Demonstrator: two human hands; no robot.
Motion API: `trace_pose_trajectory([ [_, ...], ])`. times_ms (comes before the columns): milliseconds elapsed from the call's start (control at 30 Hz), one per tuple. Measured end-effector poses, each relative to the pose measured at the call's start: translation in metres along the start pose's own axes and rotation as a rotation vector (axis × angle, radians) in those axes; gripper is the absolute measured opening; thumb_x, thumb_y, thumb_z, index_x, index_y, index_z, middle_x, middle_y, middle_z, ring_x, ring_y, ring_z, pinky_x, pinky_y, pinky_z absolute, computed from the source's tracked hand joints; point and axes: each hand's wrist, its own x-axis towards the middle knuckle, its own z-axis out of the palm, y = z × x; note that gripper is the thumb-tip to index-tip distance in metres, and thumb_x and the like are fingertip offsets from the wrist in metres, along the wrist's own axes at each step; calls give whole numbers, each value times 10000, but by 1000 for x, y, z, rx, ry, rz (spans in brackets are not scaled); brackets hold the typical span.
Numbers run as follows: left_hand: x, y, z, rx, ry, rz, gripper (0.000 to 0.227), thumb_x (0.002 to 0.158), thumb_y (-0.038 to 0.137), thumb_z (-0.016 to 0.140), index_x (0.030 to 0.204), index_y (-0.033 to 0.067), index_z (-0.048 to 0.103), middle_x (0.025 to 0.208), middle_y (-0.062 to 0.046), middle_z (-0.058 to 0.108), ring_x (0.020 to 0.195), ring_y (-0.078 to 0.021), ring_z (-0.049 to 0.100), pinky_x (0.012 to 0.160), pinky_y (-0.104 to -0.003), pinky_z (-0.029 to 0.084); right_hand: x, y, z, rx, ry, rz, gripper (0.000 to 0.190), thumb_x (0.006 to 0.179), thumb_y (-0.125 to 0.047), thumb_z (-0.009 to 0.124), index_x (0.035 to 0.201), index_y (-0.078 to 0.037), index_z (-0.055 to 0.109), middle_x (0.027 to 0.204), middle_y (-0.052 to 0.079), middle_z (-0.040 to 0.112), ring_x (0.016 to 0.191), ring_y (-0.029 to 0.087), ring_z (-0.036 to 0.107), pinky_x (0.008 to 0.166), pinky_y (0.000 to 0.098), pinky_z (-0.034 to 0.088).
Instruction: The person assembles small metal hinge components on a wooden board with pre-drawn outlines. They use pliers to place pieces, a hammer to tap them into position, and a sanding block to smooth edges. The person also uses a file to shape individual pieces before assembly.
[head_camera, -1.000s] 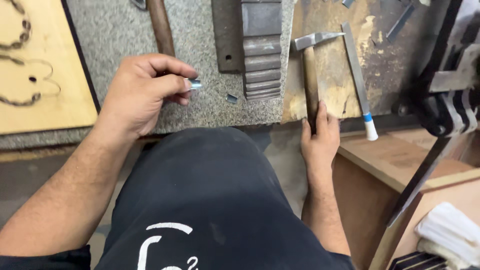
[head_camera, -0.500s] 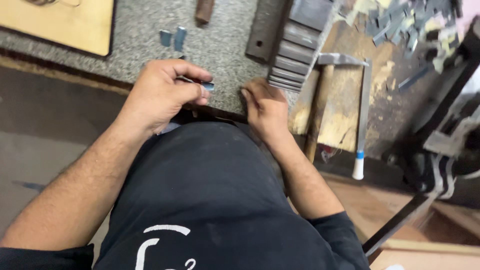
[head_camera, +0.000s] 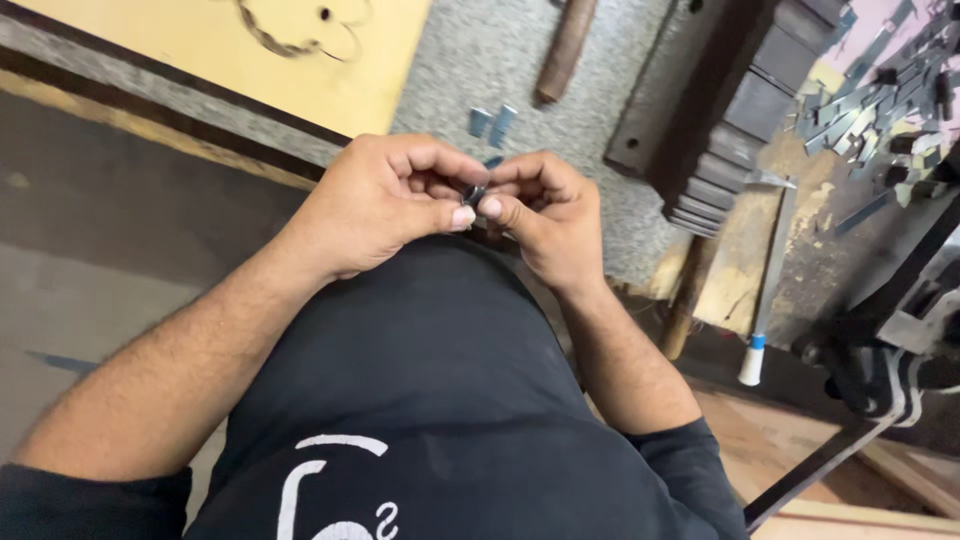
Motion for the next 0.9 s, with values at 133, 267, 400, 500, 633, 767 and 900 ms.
trace_pose_trajectory([
  [133, -11, 33, -46, 185, 8, 162, 269, 890, -20, 753, 1157, -18, 723, 997, -45, 748, 901, -78, 715, 804, -234, 609, 33, -1, 55, 144, 9, 11, 225, 956, -56, 783, 1121, 12, 648, 901, 84, 723, 747, 130, 681, 672, 267, 562],
  [267, -18, 53, -90, 171, -15, 98, 245, 889, 11, 775, 1132, 10, 750, 970, -38, 747, 869, -81, 698, 779, -237, 597, 54, 4, 102, 266, 74, 45, 243, 930, -69, 794, 1099, 1, 634, 873, 72, 715, 714, 127, 679, 619, 245, 530],
  [400, -17, 73, -124, 147, -72, 63, 220, 876, 14, 777, 1094, 3, 751, 982, -45, 759, 885, -88, 714, 801, -240, 611, 67, 0, 136, 18, 151, -122, 318, 934, -94, 834, 1150, -10, 616, 957, 36, 685, 867, 99, 653, 794, 250, 552],
  [500, -15, 81, -143, 78, -110, -41, 221, 866, 5, 778, 1085, -10, 748, 980, -59, 767, 884, -97, 715, 807, -253, 614, 70, -7, 155, -112, 150, -268, 355, 969, -126, 835, 1224, -15, 614, 1015, 52, 663, 900, 114, 644, 820, 256, 551],
  [633, -3, 95, -165, -77, -215, -107, 260, 869, 0, 757, 1125, -22, 717, 1004, -65, 764, 900, -103, 714, 837, -263, 607, 89, -31, 164, -491, 50, -483, 484, 898, -141, 864, 1298, -8, 628, 1130, 97, 625, 903, 151, 638, 783, 263, 549],
  [767, 10, 99, -180, 2, -273, -160, 260, 867, 25, 773, 1117, -27, 723, 981, -58, 747, 885, -93, 689, 816, -253, 590, 101, -42, 171, -844, 96, -562, 511, 817, -129, 923, 1246, -28, 665, 1113, 123, 627, 894, 176, 631, 766, 297, 542],
  [900, 21, 101, -187, 44, -296, -208, 260, 858, 55, 785, 1100, -28, 737, 961, -61, 757, 865, -93, 692, 798, -241, 587, 110, -43, 173, -831, 121, -552, 424, 831, -58, 895, 1212, -55, 709, 1124, 117, 624, 951, 202, 657, 734, 282, 540],
])
